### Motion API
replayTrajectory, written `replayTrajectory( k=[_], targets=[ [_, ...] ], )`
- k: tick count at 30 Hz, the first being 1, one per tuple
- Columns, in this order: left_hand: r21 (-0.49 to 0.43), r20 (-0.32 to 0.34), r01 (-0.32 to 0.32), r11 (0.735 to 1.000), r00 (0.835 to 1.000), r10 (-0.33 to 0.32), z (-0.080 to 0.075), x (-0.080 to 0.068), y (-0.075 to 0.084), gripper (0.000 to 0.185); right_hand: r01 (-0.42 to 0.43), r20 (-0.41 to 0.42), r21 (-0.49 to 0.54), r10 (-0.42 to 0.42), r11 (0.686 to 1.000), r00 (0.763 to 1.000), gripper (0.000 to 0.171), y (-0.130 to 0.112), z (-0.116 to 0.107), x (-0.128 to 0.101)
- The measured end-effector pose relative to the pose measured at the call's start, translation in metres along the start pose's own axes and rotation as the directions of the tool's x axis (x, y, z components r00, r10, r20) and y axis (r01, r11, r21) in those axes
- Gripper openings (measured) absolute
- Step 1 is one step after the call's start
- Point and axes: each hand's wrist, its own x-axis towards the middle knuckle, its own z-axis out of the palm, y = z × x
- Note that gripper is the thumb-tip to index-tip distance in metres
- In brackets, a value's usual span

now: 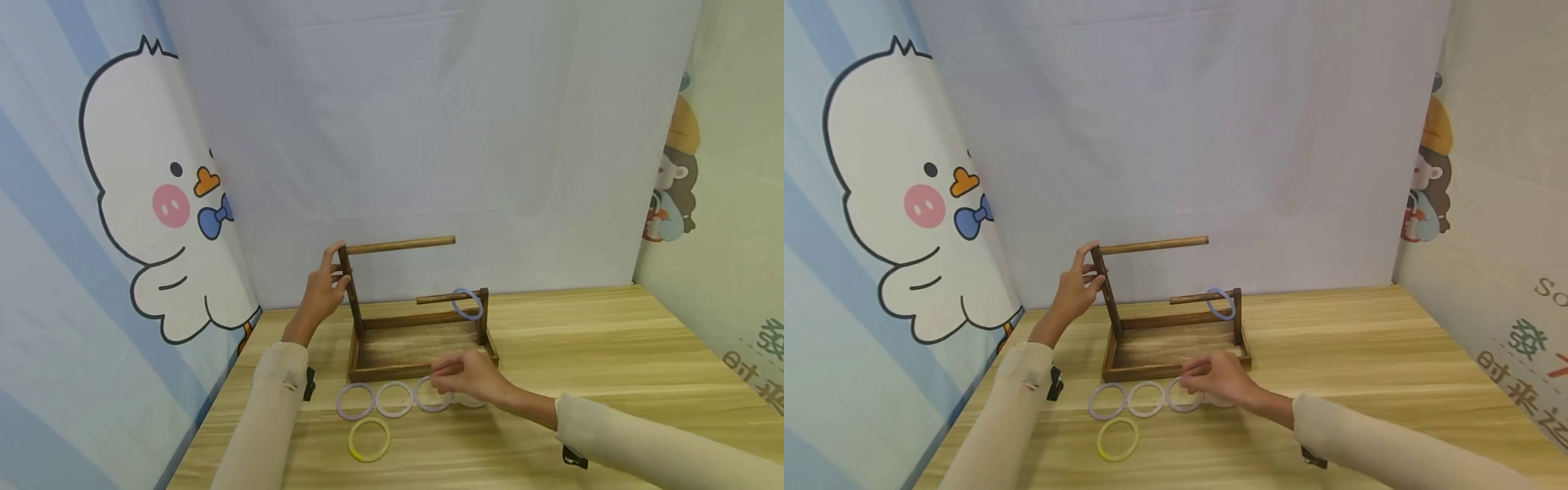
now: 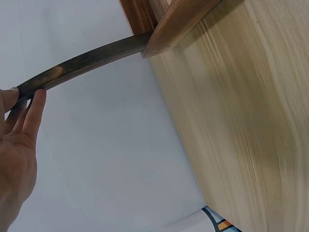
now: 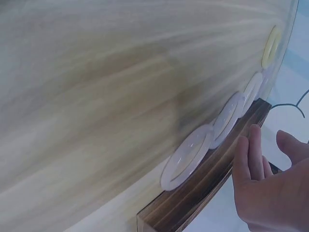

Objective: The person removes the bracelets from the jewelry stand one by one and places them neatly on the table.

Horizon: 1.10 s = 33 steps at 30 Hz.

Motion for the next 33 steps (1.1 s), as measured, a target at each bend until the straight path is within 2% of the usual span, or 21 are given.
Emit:
replayTrajectory(
  k=[12,22,33],
  targets=[
    [0.0,-0.003,0.008,1.0,1.0,-0.008,0.0,0.0,0.0,0.078,-0.035,-0.077,-0.017,0.033,0.999,0.996,0.04,0.005,-0.029,-0.001],
    [0.002,-0.006,0.004,1.0,1.0,-0.004,0.0,0.0,0.0,0.077,-0.039,-0.153,-0.095,0.024,0.995,0.988,0.032,0.012,-0.047,-0.003],
    [0.008,-0.005,-0.007,1.0,1.0,0.007,0.0,0.001,-0.001,0.076,-0.07,-0.244,-0.121,0.038,0.99,0.969,0.035,0.018,-0.064,-0.003]
  ],
)
